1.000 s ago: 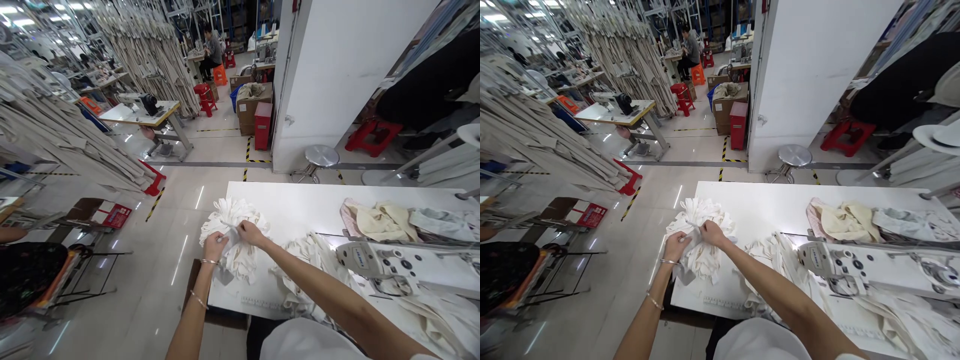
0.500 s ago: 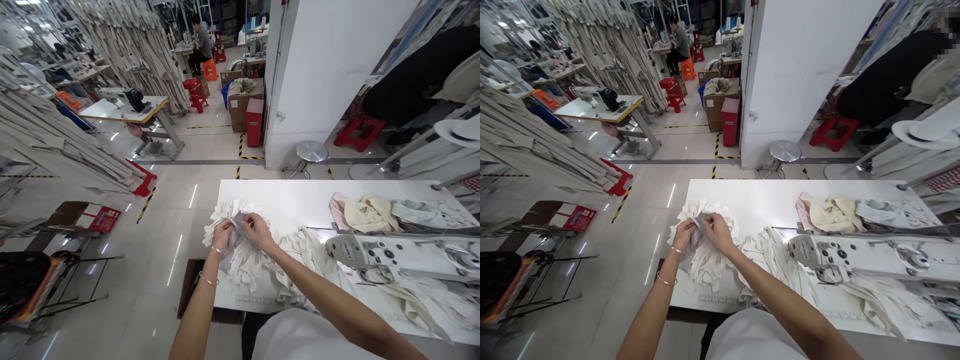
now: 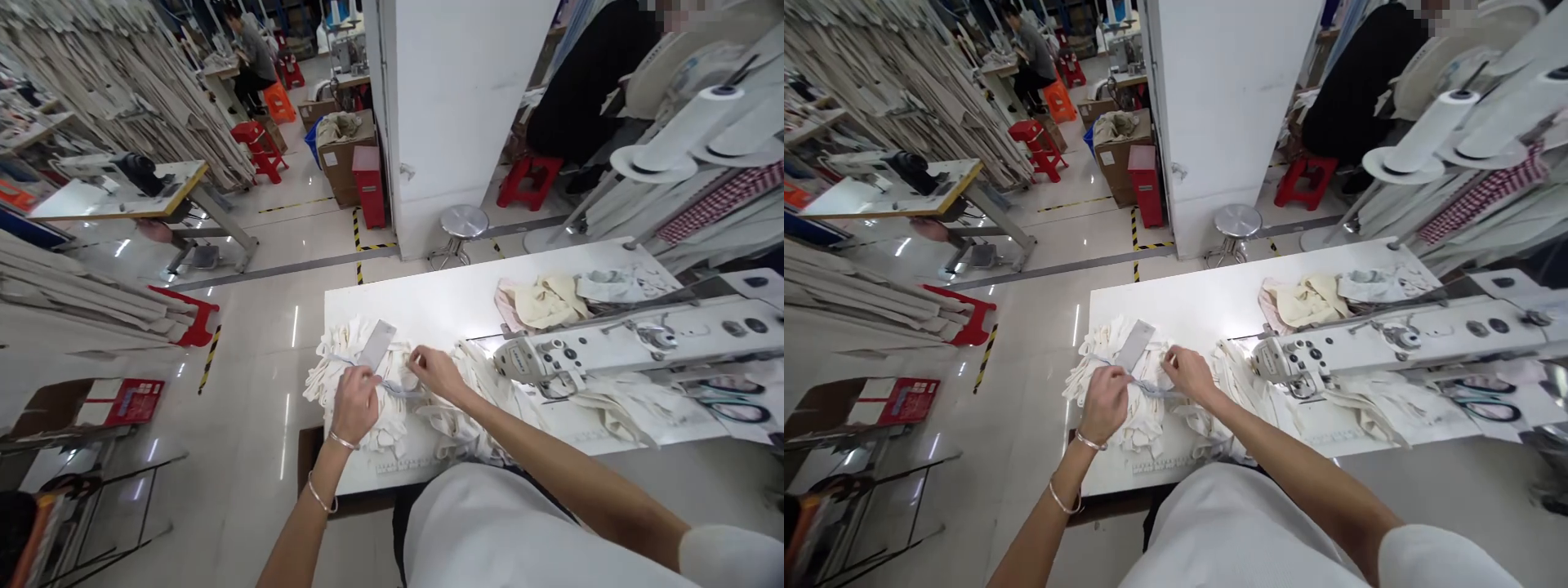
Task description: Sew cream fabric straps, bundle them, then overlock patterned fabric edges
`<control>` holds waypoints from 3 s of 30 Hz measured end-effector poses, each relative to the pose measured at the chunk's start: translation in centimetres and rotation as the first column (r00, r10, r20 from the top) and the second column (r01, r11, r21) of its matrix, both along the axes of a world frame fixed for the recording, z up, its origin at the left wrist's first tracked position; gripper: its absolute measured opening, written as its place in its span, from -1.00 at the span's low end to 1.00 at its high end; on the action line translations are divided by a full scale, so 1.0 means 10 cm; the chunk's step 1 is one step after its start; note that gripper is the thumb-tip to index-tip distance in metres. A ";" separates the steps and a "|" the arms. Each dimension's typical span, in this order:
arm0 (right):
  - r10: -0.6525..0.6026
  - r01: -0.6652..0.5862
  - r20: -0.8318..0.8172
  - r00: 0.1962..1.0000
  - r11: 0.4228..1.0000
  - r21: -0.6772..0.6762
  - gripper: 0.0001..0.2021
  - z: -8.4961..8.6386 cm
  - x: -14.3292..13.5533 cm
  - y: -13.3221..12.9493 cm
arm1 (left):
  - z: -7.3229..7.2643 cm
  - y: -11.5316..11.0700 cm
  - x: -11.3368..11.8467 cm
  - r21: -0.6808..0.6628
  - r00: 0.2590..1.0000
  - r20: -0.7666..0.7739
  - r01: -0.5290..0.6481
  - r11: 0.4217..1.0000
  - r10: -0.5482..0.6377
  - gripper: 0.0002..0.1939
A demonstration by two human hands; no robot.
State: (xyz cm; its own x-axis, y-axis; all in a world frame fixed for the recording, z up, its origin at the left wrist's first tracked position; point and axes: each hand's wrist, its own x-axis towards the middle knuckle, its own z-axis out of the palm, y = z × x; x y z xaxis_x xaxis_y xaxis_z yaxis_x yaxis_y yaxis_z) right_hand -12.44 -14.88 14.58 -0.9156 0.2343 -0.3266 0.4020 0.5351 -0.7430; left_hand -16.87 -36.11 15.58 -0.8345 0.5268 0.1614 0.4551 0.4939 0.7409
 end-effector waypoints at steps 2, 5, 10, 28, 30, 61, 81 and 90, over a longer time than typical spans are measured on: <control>0.031 -0.029 0.037 0.999 0.999 -0.046 -0.87 -0.08 0.23 -0.06 | -0.01 0.08 0.11 -0.014 0.990 0.036 0.134 0.991 -0.133 -0.70; 0.031 -0.026 0.035 0.999 0.992 -0.123 -0.90 -0.18 0.40 -0.18 | -0.08 0.20 0.16 0.004 0.981 0.090 0.171 0.985 -0.171 -0.76; -0.089 0.057 -0.089 0.992 0.949 -0.311 -0.91 -0.07 0.40 -0.12 | -0.21 0.27 0.00 0.115 0.970 0.242 -0.026 0.993 -0.002 -0.88; 0.183 -0.217 -0.166 0.969 0.951 -0.221 -0.78 -0.19 0.82 0.12 | 0.05 -0.55 -1.05 0.056 0.506 0.618 -0.792 0.607 0.602 -0.73; 0.180 -0.203 -0.142 0.973 0.966 -0.160 -0.81 -0.17 0.87 0.16 | 0.14 -0.58 -1.01 0.094 0.574 0.549 -0.764 0.638 0.607 -0.73; -0.142 0.011 -0.185 0.972 0.820 -0.573 -0.48 0.83 0.45 -0.02 | -0.04 0.14 0.41 -0.145 0.977 -0.094 0.178 0.973 -0.193 -0.43; 0.293 -0.401 -0.357 0.887 0.872 -0.281 -0.63 0.61 0.79 0.24 | -0.09 0.32 0.29 -0.136 0.934 -0.095 0.331 0.934 -0.345 -0.73; 0.327 -0.445 -0.408 0.853 0.863 -0.239 -0.63 -0.02 0.29 -0.03 | -0.17 0.36 0.29 -0.261 0.793 -0.469 0.296 0.919 -0.388 -0.72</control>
